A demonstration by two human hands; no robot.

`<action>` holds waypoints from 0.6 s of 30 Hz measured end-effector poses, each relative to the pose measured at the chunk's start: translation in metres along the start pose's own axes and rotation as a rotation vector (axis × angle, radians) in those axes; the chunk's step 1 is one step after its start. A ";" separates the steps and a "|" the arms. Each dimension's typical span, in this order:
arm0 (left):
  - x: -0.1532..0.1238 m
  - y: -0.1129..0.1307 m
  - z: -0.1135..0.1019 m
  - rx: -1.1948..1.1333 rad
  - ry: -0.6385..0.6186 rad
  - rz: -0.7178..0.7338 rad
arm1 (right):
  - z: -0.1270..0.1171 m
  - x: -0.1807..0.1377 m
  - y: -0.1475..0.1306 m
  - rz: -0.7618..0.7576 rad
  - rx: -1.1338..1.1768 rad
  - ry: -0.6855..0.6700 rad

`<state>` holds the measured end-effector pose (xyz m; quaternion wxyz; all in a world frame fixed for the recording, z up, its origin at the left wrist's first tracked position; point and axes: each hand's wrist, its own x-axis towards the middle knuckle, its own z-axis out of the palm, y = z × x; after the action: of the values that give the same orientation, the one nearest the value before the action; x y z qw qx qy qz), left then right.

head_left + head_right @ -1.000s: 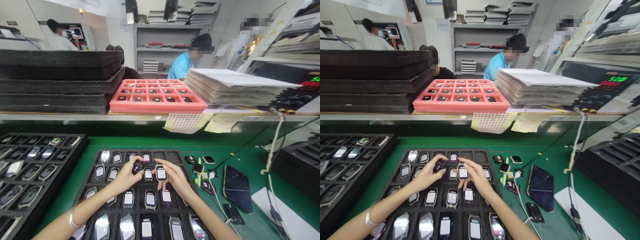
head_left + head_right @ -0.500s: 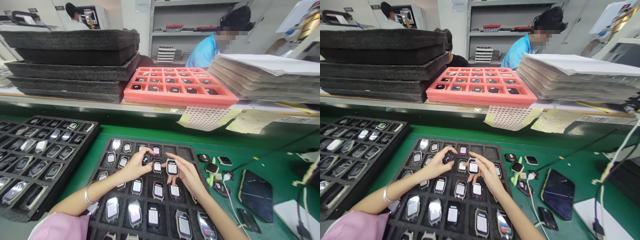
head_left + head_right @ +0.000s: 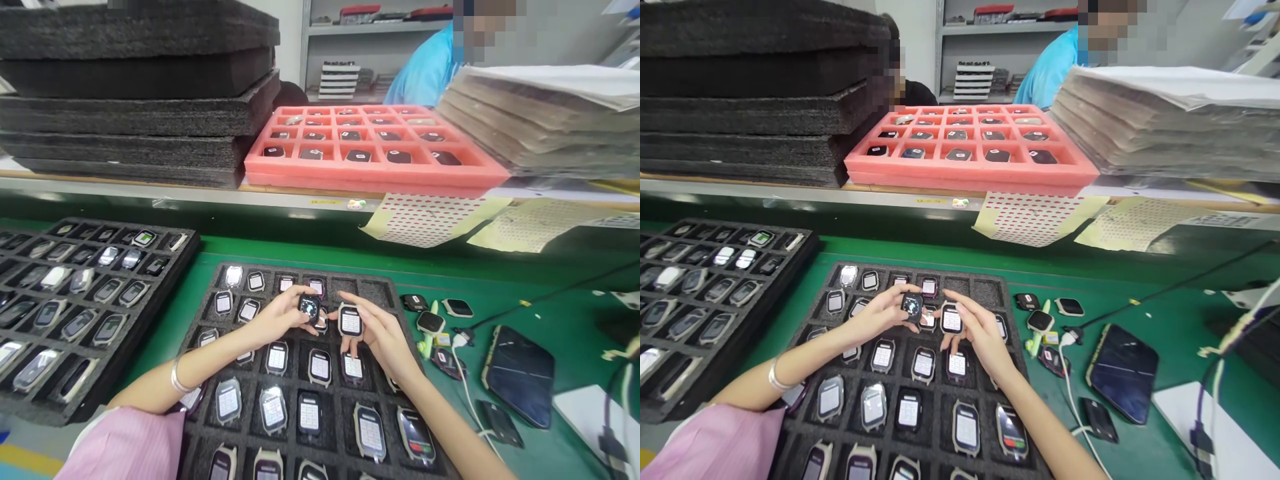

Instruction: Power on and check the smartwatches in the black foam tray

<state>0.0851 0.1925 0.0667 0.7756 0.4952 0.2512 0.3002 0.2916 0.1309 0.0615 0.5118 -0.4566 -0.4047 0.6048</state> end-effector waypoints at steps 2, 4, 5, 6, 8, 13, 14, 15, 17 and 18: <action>-0.001 -0.001 0.000 0.011 -0.022 0.020 | 0.000 0.000 0.000 -0.011 0.011 0.005; -0.002 -0.003 0.000 0.049 -0.037 0.050 | -0.001 0.001 0.000 -0.016 0.012 0.004; -0.003 -0.004 0.000 0.070 -0.042 0.066 | -0.001 0.001 0.000 -0.017 0.007 0.002; -0.003 -0.006 0.000 0.090 -0.046 0.080 | -0.001 0.001 0.001 -0.018 -0.001 -0.001; -0.005 -0.007 0.001 0.129 -0.060 0.106 | -0.002 0.001 0.002 -0.021 -0.021 -0.013; -0.007 -0.008 0.003 0.213 -0.070 0.132 | -0.004 0.001 0.004 -0.050 -0.081 -0.032; -0.008 -0.008 0.004 0.224 -0.064 0.130 | -0.004 0.002 0.004 -0.056 -0.092 -0.032; -0.008 -0.008 0.004 0.234 -0.059 0.127 | -0.003 0.002 0.003 -0.060 -0.104 -0.037; -0.008 -0.009 0.005 0.252 -0.058 0.126 | -0.002 0.002 0.003 -0.070 -0.119 -0.050; -0.009 -0.009 0.005 0.264 -0.063 0.123 | -0.002 0.002 0.003 -0.075 -0.124 -0.050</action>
<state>0.0844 0.1804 0.0613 0.6913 0.6167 0.2331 0.2957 0.2927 0.1321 0.0583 0.4947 -0.4568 -0.4709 0.5699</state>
